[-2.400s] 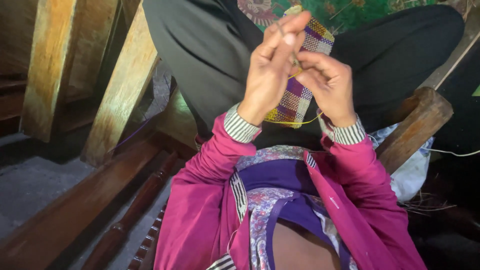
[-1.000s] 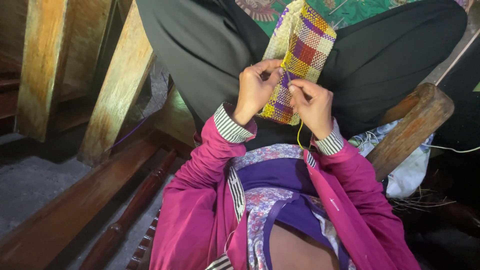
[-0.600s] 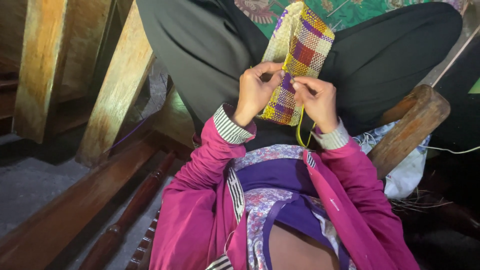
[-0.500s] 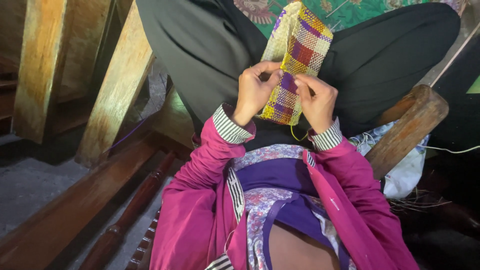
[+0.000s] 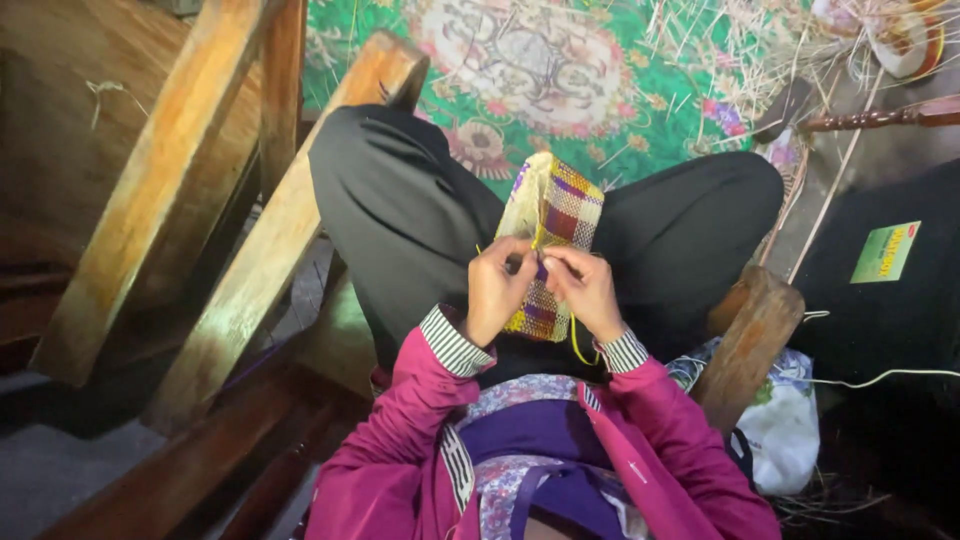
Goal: Interlacing yellow plastic strips into a woven pouch to finish the edges.
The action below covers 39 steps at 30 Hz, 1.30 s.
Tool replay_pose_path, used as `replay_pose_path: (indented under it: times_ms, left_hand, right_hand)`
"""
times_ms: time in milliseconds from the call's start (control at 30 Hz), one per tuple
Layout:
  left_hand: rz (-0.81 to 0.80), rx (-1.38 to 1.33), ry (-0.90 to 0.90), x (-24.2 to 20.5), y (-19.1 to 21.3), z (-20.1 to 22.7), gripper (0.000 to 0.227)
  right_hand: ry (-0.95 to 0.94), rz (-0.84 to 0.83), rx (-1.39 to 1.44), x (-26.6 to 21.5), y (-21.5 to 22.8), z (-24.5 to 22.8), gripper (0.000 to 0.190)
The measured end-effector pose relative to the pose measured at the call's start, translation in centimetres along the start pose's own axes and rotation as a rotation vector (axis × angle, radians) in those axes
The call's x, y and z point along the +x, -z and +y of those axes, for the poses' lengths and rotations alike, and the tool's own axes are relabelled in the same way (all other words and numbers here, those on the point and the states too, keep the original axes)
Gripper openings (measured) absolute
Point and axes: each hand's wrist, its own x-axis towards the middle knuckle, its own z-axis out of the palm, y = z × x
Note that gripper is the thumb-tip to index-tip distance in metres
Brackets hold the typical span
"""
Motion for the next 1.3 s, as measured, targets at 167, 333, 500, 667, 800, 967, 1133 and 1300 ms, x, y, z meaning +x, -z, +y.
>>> replay_pose_path:
  times_ms: [167,333,500,667,800,967,1133,1300]
  left_hand:
    - [-0.084,-0.112,0.139,-0.8,-1.1,-1.6,0.007]
    - [-0.158,-0.232,0.256,-1.0,-1.6,0.0,0.006]
    - [-0.064,-0.360,0.365,-1.0,-2.7,0.5,0.009]
    - [0.117,-0.203,-0.029,0.7,-0.6,3.3,0.016]
    - [0.372,-0.363,-0.086,4.0,0.9,3.4,0.021]
    - [-0.082,-0.447,-0.161,3.3,1.0,1.6,0.033]
    - [-0.256,-0.263,0.117,-0.7,-1.9,-1.5,0.033]
    - [-0.396,-0.109,0.169,-0.2,-1.2,-1.3,0.011]
  right_hand:
    - [0.034,0.081,-0.062,-0.1,-0.3,-2.9,0.012]
    - [0.111,-0.027,-0.094,-0.6,1.5,-4.8,0.025]
    - [0.222,-0.103,-0.208,-1.1,2.6,-5.3,0.026]
    - [0.233,-0.077,-0.312,-2.0,3.0,-5.0,0.027]
    - [0.204,-0.098,-0.291,-2.9,3.5,-5.5,0.008]
    - [0.031,-0.310,-0.141,-2.0,4.5,-6.6,0.032]
    - [0.168,-0.354,-0.152,-1.7,4.9,-5.5,0.034]
    - [0.162,-0.368,-0.146,-1.8,5.0,-5.6,0.035]
